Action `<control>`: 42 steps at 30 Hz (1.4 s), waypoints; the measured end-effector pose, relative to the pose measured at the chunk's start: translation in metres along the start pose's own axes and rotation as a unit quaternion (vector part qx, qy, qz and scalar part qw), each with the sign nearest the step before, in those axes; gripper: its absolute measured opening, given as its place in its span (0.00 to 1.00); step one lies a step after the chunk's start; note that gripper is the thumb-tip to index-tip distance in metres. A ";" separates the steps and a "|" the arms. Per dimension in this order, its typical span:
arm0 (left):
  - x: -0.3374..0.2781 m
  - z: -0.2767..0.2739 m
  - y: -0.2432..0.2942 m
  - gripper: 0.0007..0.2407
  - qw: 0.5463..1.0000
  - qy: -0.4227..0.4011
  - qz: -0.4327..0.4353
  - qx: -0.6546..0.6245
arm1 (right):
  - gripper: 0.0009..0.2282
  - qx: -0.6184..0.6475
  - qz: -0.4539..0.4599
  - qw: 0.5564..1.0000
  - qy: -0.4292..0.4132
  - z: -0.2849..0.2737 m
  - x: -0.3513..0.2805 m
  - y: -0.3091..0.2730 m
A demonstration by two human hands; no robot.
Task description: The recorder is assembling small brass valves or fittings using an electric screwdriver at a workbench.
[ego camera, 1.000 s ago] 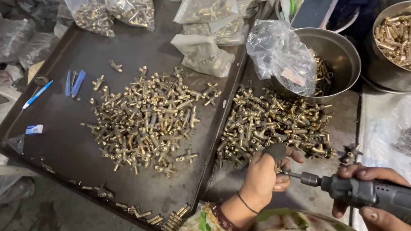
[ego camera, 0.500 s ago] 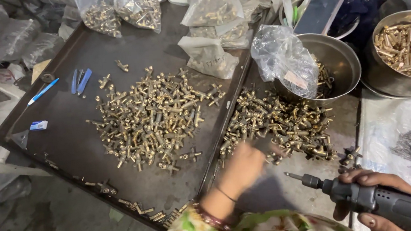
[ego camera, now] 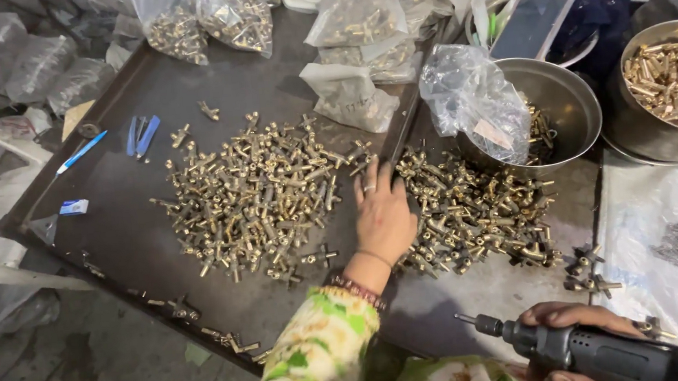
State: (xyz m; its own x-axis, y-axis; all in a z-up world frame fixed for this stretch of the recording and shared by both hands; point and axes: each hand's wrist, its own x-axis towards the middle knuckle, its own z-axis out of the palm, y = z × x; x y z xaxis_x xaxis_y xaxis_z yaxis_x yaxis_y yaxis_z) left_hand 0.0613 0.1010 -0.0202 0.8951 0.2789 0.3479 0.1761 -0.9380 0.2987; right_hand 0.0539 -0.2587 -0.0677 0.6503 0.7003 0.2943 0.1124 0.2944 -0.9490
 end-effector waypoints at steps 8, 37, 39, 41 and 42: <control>0.013 0.024 -0.030 0.10 0.991 -0.081 -0.096 -0.056 | 0.24 -0.009 -0.043 0.998 0.048 -0.001 0.001 0.000; -0.076 -0.039 0.088 0.20 0.492 -0.263 -0.302 -0.773 | 0.24 -0.104 -0.022 0.992 0.066 0.011 0.006 -0.058; -0.077 -0.039 0.089 0.17 0.511 -0.271 -0.312 -0.754 | 0.22 -0.103 -0.048 0.993 0.008 0.009 0.002 -0.054; -0.076 -0.047 0.092 0.15 0.526 -0.280 -0.309 -0.741 | 0.19 -0.173 -0.084 0.979 -0.067 0.011 0.014 -0.080; -0.076 -0.052 0.094 0.13 0.541 -0.289 -0.307 -0.728 | 0.16 -0.240 -0.117 0.953 -0.139 0.012 0.020 -0.093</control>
State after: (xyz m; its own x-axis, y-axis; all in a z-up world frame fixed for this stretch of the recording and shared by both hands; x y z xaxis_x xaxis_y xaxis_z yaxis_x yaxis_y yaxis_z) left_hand -0.0114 0.0022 0.0272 0.9037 -0.0602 -0.4240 0.3802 0.5685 0.7295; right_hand 0.0470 -0.2645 0.0280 0.3477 0.8171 0.4597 0.6050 0.1790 -0.7758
